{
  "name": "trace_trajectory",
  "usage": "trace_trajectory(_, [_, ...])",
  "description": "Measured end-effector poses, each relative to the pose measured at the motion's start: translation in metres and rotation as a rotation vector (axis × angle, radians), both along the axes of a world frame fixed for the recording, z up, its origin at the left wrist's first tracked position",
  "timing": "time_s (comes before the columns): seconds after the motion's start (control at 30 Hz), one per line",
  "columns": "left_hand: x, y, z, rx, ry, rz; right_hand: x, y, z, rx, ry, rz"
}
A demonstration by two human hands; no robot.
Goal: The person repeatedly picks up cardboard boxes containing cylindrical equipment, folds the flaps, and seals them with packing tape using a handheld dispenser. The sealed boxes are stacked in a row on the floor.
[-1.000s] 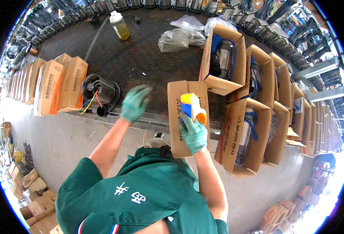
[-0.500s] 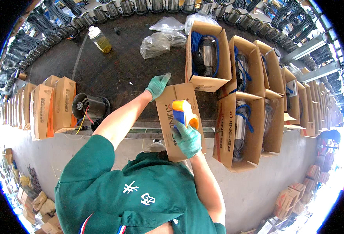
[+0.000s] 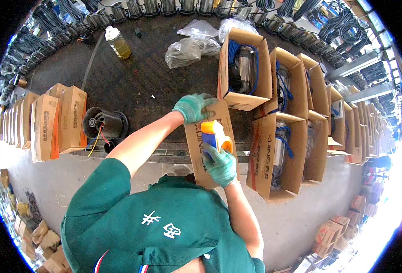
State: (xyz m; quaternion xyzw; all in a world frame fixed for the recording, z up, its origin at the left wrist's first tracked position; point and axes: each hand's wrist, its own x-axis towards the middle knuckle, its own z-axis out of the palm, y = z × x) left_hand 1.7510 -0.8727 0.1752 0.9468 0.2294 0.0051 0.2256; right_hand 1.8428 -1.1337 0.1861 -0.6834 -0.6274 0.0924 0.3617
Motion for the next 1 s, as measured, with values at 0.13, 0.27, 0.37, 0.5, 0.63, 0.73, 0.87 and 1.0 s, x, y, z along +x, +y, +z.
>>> trace_trajectory(0.13, [-0.001,0.002,-0.004,-0.165,0.038,0.042,-0.003,-0.01,0.021,0.04,0.759,-0.185])
trace_trajectory(0.27, [0.001,0.001,-0.005,-0.191,0.024,0.058,-0.008,-0.017,0.035,0.179,0.955,-0.322])
trace_trajectory(0.37, [0.0,0.001,-0.007,-0.186,0.003,0.046,-0.018,-0.028,0.032,0.005,1.072,-0.338])
trace_trajectory(0.5, [0.002,-0.001,-0.005,-0.167,-0.028,0.049,-0.012,-0.039,-0.001,0.003,1.007,-0.351])
trace_trajectory(0.63, [-0.008,-0.004,-0.008,0.217,-0.426,0.062,-0.013,-0.042,0.005,-0.115,0.992,-0.329])
trace_trajectory(0.73, [-0.025,-0.035,-0.02,-0.007,-0.547,0.261,-0.017,-0.045,0.007,-0.091,1.037,-0.35])
trace_trajectory(0.87, [-0.044,-0.064,-0.017,-1.117,-0.202,0.361,-0.017,-0.047,-0.001,-0.063,1.016,-0.342])
trace_trajectory(1.0, [-0.04,-0.079,0.011,-1.27,-0.186,0.268,-0.015,-0.047,0.001,-0.116,0.989,-0.352])
